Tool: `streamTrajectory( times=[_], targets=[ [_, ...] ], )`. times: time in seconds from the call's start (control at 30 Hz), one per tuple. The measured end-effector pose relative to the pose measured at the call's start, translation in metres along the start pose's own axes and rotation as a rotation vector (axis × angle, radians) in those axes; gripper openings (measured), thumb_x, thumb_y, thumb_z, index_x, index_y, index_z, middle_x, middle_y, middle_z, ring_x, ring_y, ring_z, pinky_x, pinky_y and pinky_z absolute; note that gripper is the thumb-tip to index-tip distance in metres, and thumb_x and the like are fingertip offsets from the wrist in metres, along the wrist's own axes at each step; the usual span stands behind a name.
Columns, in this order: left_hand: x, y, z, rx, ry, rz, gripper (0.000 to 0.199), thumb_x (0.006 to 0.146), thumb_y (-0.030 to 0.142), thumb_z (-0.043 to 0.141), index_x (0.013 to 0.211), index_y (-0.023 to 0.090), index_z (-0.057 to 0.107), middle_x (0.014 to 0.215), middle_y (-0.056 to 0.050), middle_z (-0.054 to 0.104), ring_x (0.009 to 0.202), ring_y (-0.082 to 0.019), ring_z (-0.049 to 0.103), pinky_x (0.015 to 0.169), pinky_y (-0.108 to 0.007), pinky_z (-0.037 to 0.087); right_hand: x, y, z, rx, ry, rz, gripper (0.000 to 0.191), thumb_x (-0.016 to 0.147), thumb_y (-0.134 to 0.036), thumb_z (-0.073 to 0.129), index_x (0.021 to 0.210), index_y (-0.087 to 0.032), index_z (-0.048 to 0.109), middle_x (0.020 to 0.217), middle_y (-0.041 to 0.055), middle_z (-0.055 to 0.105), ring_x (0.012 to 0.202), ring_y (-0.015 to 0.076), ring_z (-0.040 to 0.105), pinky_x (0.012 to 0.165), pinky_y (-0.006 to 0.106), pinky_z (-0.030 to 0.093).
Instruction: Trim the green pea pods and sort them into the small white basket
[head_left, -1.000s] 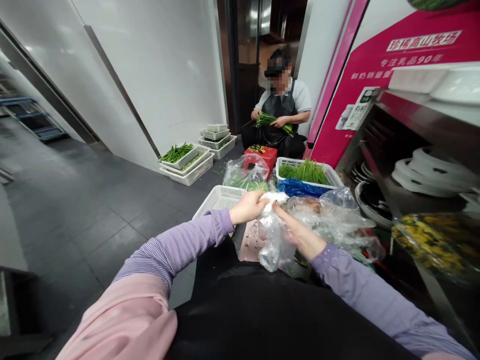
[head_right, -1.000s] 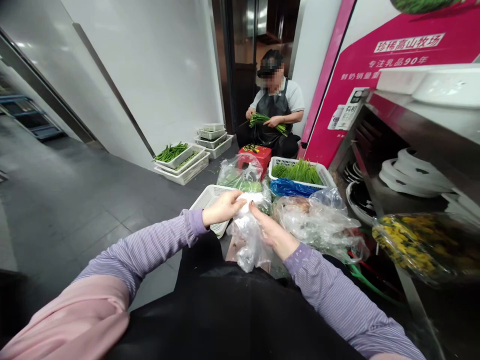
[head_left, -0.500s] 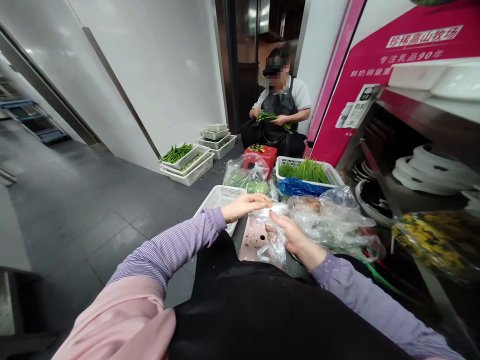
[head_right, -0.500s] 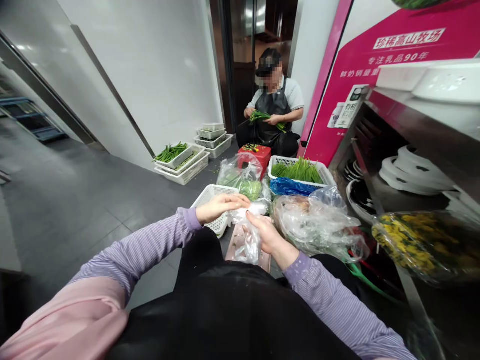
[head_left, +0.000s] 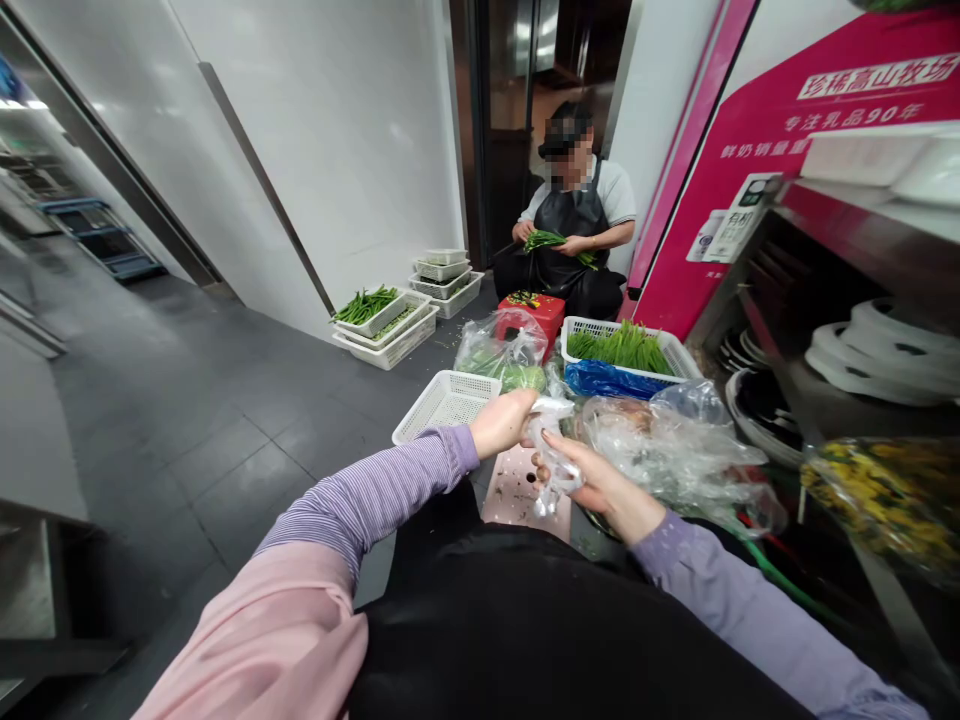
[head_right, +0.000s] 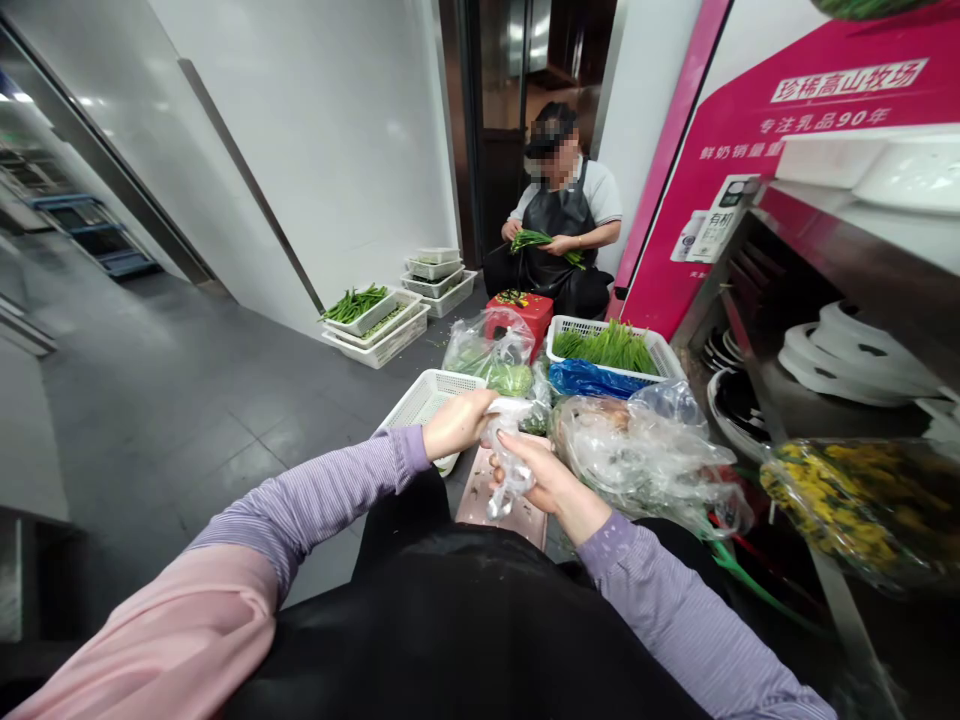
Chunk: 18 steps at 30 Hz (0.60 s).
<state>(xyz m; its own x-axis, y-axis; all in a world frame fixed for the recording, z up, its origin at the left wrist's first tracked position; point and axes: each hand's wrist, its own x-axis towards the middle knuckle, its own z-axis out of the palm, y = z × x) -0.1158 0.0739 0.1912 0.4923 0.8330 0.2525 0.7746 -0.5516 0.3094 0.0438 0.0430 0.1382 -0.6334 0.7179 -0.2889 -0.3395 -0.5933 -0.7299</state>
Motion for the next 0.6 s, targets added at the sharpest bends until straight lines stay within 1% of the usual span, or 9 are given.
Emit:
streamTrajectory(
  times=[0.07, 0.13, 0.17, 0.23, 0.3, 0.37, 0.43, 0.53, 0.6],
  targets=[
    [-0.003, 0.001, 0.003, 0.096, 0.012, -0.002, 0.024, 0.085, 0.027, 0.039, 0.1, 0.013, 0.052, 0.09, -0.009, 0.058, 0.082, -0.02, 0.057, 0.07, -0.029, 0.045, -0.005, 0.003, 0.003, -0.069, 0.022, -0.007, 0.028, 0.072, -0.034, 0.062, 0.094, -0.016, 0.059, 0.068, 0.001, 0.059, 0.053, 0.0109, 0.054, 0.055, 0.026, 0.046],
    [-0.006, 0.003, 0.007, 0.184, 0.019, -0.007, 0.025, 0.085, 0.024, 0.039, 0.104, 0.013, 0.049, 0.093, -0.01, 0.056, 0.082, -0.021, 0.057, 0.069, -0.03, 0.045, -0.007, 0.007, 0.006, -0.208, 0.107, -0.037, 0.025, 0.072, -0.033, 0.061, 0.091, -0.016, 0.06, 0.064, -0.0004, 0.057, 0.048, 0.0093, 0.05, 0.048, 0.022, 0.04],
    [-0.007, 0.004, 0.008, 0.223, 0.012, -0.004, 0.024, 0.084, 0.021, 0.039, 0.105, 0.013, 0.047, 0.093, -0.01, 0.055, 0.083, -0.021, 0.056, 0.069, -0.03, 0.045, -0.006, 0.01, 0.007, -0.323, 0.168, -0.061, 0.022, 0.073, -0.034, 0.059, 0.085, -0.016, 0.06, 0.058, -0.0014, 0.055, 0.044, 0.0086, 0.047, 0.045, 0.022, 0.036],
    [-0.008, 0.007, 0.012, 0.288, -0.017, -0.001, 0.023, 0.084, 0.017, 0.038, 0.104, 0.013, 0.046, 0.092, -0.01, 0.054, 0.083, -0.021, 0.056, 0.068, -0.031, 0.046, -0.002, 0.015, 0.009, -0.64, 0.296, -0.116, 0.019, 0.073, -0.034, 0.056, 0.069, -0.016, 0.059, 0.047, -0.0022, 0.05, 0.039, 0.0087, 0.042, 0.042, 0.022, 0.031],
    [-0.008, 0.008, 0.015, 0.32, -0.039, -0.023, 0.02, 0.083, 0.015, 0.038, 0.102, 0.013, 0.046, 0.091, -0.01, 0.054, 0.082, -0.021, 0.057, 0.066, -0.031, 0.046, 0.002, 0.019, 0.01, -0.961, 0.397, -0.165, 0.02, 0.071, -0.032, 0.057, 0.057, -0.017, 0.054, 0.043, -0.0008, 0.05, 0.04, 0.0104, 0.043, 0.045, 0.024, 0.031],
    [-0.006, 0.008, 0.019, 0.315, -0.044, -0.061, 0.018, 0.084, 0.017, 0.038, 0.099, 0.013, 0.047, 0.09, -0.011, 0.055, 0.081, -0.021, 0.057, 0.066, -0.031, 0.046, 0.005, 0.023, 0.011, -1.137, 0.46, -0.219, 0.02, 0.068, -0.03, 0.059, 0.054, -0.018, 0.051, 0.045, 0.0002, 0.051, 0.043, 0.0113, 0.045, 0.048, 0.025, 0.031],
    [-0.004, 0.005, 0.022, 0.268, -0.021, -0.1, 0.017, 0.085, 0.022, 0.039, 0.096, 0.014, 0.048, 0.09, -0.011, 0.056, 0.081, -0.021, 0.058, 0.067, -0.031, 0.045, 0.005, 0.028, 0.011, -1.114, 0.458, -0.233, 0.019, 0.069, -0.031, 0.057, 0.056, -0.019, 0.051, 0.047, 0.0003, 0.053, 0.043, 0.0104, 0.045, 0.048, 0.025, 0.032],
    [0.002, -0.006, 0.028, 0.135, 0.063, -0.223, 0.02, 0.086, 0.027, 0.038, 0.095, 0.014, 0.05, 0.088, -0.01, 0.059, 0.081, -0.02, 0.059, 0.07, -0.03, 0.044, 0.004, 0.036, 0.009, -0.791, 0.428, -0.255, 0.022, 0.074, -0.038, 0.05, 0.071, -0.017, 0.053, 0.053, -0.0004, 0.055, 0.039, 0.0084, 0.041, 0.043, 0.023, 0.031],
    [0.005, -0.015, 0.032, 0.04, 0.102, -0.354, 0.022, 0.085, 0.028, 0.039, 0.093, 0.013, 0.052, 0.085, -0.01, 0.061, 0.082, -0.02, 0.059, 0.071, -0.029, 0.044, 0.003, 0.041, 0.005, -0.584, 0.477, -0.315, 0.026, 0.073, -0.04, 0.05, 0.084, -0.017, 0.051, 0.059, -0.0013, 0.056, 0.039, 0.0076, 0.04, 0.039, 0.021, 0.031]
  ],
)
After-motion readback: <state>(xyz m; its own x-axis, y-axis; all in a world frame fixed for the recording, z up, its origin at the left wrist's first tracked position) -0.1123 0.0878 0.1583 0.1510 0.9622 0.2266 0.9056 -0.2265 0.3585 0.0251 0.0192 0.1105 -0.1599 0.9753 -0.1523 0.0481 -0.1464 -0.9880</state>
